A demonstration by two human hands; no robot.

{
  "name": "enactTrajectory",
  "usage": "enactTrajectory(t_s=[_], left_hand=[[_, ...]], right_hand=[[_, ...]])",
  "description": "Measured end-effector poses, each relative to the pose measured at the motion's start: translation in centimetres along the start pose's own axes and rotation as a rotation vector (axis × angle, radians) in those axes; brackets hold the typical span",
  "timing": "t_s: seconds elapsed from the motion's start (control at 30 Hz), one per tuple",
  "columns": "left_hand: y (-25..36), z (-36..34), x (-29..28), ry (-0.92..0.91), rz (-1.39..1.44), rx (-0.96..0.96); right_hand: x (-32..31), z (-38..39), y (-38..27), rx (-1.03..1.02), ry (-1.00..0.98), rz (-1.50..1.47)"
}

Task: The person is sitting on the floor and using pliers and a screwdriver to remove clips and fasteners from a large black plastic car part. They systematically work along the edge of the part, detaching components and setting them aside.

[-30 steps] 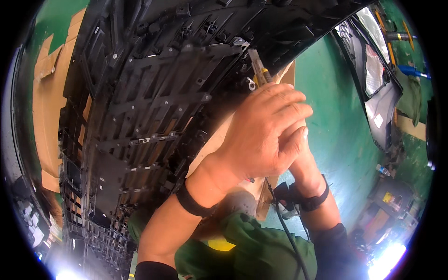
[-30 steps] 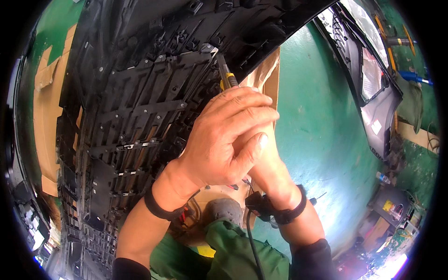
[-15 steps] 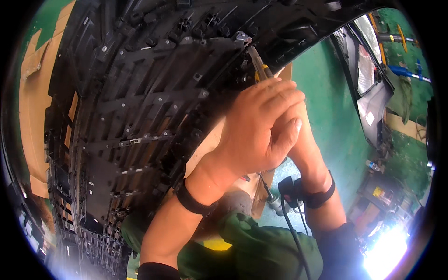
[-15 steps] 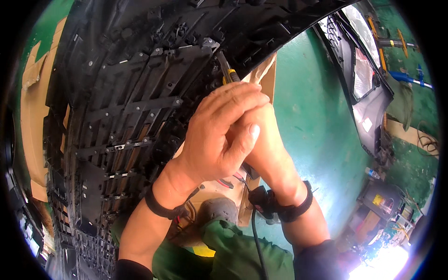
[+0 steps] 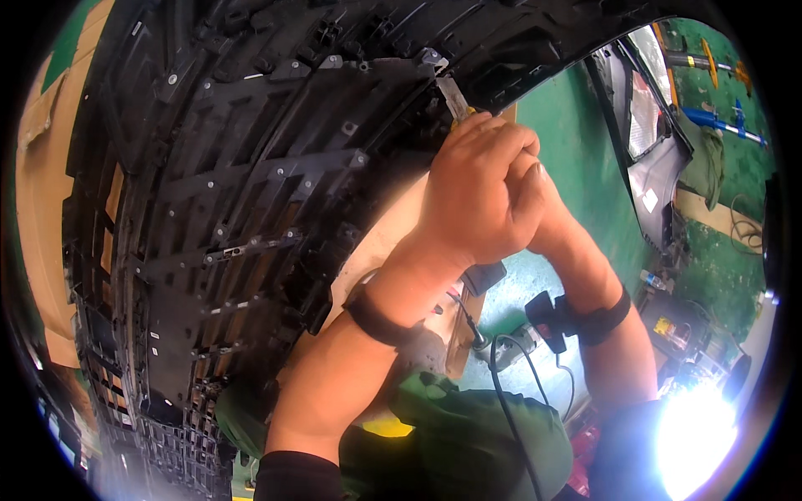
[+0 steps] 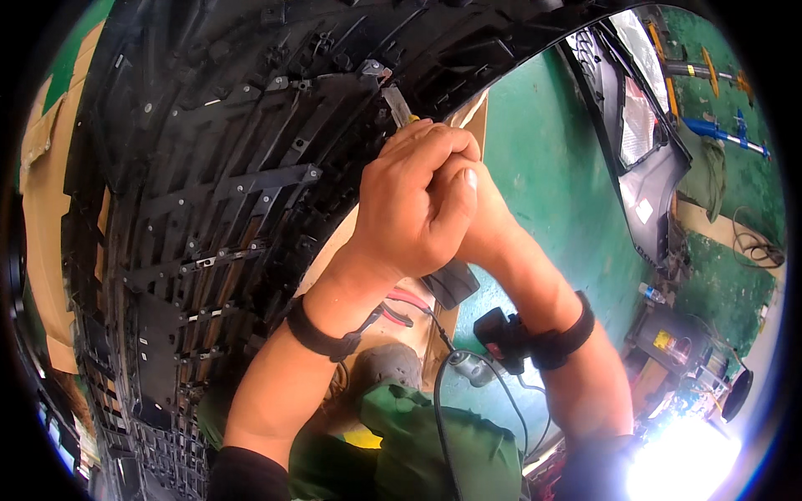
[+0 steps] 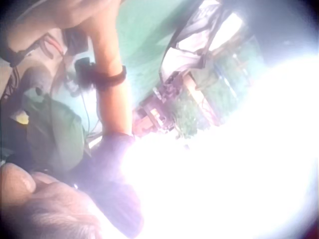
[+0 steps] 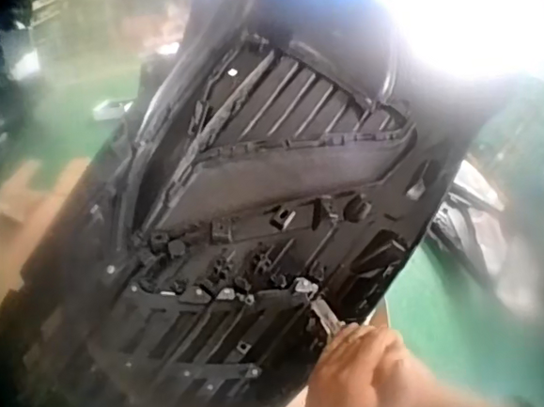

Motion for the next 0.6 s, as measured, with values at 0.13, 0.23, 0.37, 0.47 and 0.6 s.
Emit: enactTrajectory(t_s=[0.13, 0.23, 0.37, 0.47, 0.6], left_hand=[[-0.1, -0.1, 0.6, 0.070, -0.044, -0.026], [-0.2, 0.1, 0.4, 0.105, -0.046, -0.038], [0.0, 0.1, 0.8, 0.139, -0.054, -0.059], [0.1, 0.0, 1.1, 0.149, -0.075, -0.085], [1.0, -0.2, 1.4, 0.172, -0.099, -0.203]], right_hand=[[-0.3, -0.3, 0.8, -0.013, -0.017, -0.014], [-0.4, -0.6, 0.8, -0.013, -0.040, -0.029], [-0.9, -0.9, 0.6, -0.004, -0.063, -0.047], [-1.1, -1.4, 0.3, 0.014, -0.085, -0.075], [-1.1, -1.1, 1.3, 0.036, -0.167, -0.092]])
Point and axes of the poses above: each hand's wrist, its own z-axis away from the middle knuckle, its own x-axis out of the palm, y = z × x, the point moved 4 cm from there along -z, towards the middle knuckle, and after that the axes turned 8 degrees about z, right-handed, at the moved point
